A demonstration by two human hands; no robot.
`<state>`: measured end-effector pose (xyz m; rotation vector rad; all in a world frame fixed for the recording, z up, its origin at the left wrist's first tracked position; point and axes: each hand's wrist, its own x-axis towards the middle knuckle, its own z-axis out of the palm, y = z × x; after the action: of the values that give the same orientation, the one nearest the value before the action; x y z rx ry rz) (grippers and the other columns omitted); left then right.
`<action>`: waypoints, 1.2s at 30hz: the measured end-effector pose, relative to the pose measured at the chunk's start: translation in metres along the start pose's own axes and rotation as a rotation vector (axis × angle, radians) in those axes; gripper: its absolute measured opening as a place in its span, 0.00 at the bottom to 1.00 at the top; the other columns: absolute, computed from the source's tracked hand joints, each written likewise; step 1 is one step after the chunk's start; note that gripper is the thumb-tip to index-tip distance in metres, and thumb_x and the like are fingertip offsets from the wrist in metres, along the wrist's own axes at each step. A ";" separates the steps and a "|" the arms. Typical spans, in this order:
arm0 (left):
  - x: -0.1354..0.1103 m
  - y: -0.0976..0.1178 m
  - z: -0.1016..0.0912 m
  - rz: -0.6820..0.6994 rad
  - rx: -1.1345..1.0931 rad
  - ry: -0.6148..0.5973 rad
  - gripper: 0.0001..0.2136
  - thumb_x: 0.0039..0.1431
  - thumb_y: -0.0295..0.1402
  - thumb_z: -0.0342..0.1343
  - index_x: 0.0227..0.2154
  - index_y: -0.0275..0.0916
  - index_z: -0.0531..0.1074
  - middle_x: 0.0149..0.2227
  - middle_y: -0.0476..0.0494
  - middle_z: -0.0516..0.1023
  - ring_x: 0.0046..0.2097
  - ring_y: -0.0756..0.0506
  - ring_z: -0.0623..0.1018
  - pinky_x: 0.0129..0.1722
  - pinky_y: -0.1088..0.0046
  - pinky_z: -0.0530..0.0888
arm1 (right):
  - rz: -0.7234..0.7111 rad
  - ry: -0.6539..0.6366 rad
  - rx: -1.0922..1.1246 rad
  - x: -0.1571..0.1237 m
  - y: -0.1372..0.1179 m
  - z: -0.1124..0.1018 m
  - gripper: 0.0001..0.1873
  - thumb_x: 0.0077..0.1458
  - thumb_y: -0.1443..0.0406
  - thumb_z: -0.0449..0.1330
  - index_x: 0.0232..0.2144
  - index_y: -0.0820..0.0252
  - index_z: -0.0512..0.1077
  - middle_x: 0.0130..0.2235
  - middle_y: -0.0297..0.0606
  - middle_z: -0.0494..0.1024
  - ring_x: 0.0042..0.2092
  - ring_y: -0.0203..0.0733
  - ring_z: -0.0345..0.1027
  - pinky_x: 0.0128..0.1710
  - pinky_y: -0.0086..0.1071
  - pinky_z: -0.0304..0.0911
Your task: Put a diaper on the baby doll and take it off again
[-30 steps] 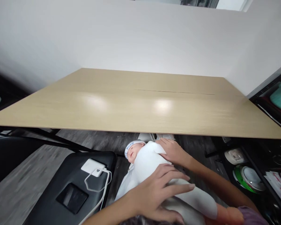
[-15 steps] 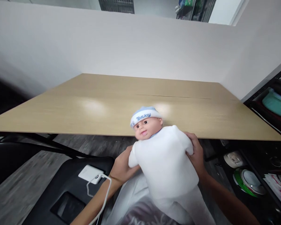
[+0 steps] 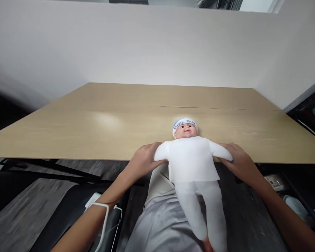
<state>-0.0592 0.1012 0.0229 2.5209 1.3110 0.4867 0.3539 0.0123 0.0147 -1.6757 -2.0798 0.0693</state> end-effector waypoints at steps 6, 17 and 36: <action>0.023 -0.033 0.003 0.049 0.153 0.152 0.28 0.67 0.60 0.59 0.56 0.42 0.74 0.48 0.36 0.85 0.48 0.32 0.84 0.47 0.57 0.77 | 0.042 0.021 -0.017 0.006 0.035 0.016 0.21 0.73 0.51 0.56 0.63 0.47 0.71 0.56 0.43 0.82 0.55 0.62 0.76 0.49 0.51 0.73; 0.171 -0.111 0.014 0.056 0.142 0.125 0.32 0.67 0.67 0.52 0.47 0.39 0.76 0.42 0.35 0.84 0.44 0.33 0.82 0.44 0.58 0.76 | -0.047 0.009 0.069 0.162 0.093 0.059 0.23 0.73 0.46 0.54 0.57 0.52 0.74 0.54 0.47 0.84 0.53 0.60 0.79 0.52 0.51 0.74; 0.302 -0.183 0.026 0.018 0.191 0.337 0.36 0.65 0.69 0.53 0.54 0.38 0.73 0.50 0.32 0.83 0.51 0.30 0.80 0.55 0.52 0.72 | -0.028 0.139 -0.012 0.301 0.158 0.099 0.25 0.63 0.55 0.56 0.58 0.58 0.72 0.55 0.52 0.82 0.52 0.62 0.77 0.52 0.51 0.72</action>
<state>-0.0213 0.4508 -0.0168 2.6925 1.5161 0.8594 0.4154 0.3578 -0.0275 -1.6102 -2.0032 -0.0670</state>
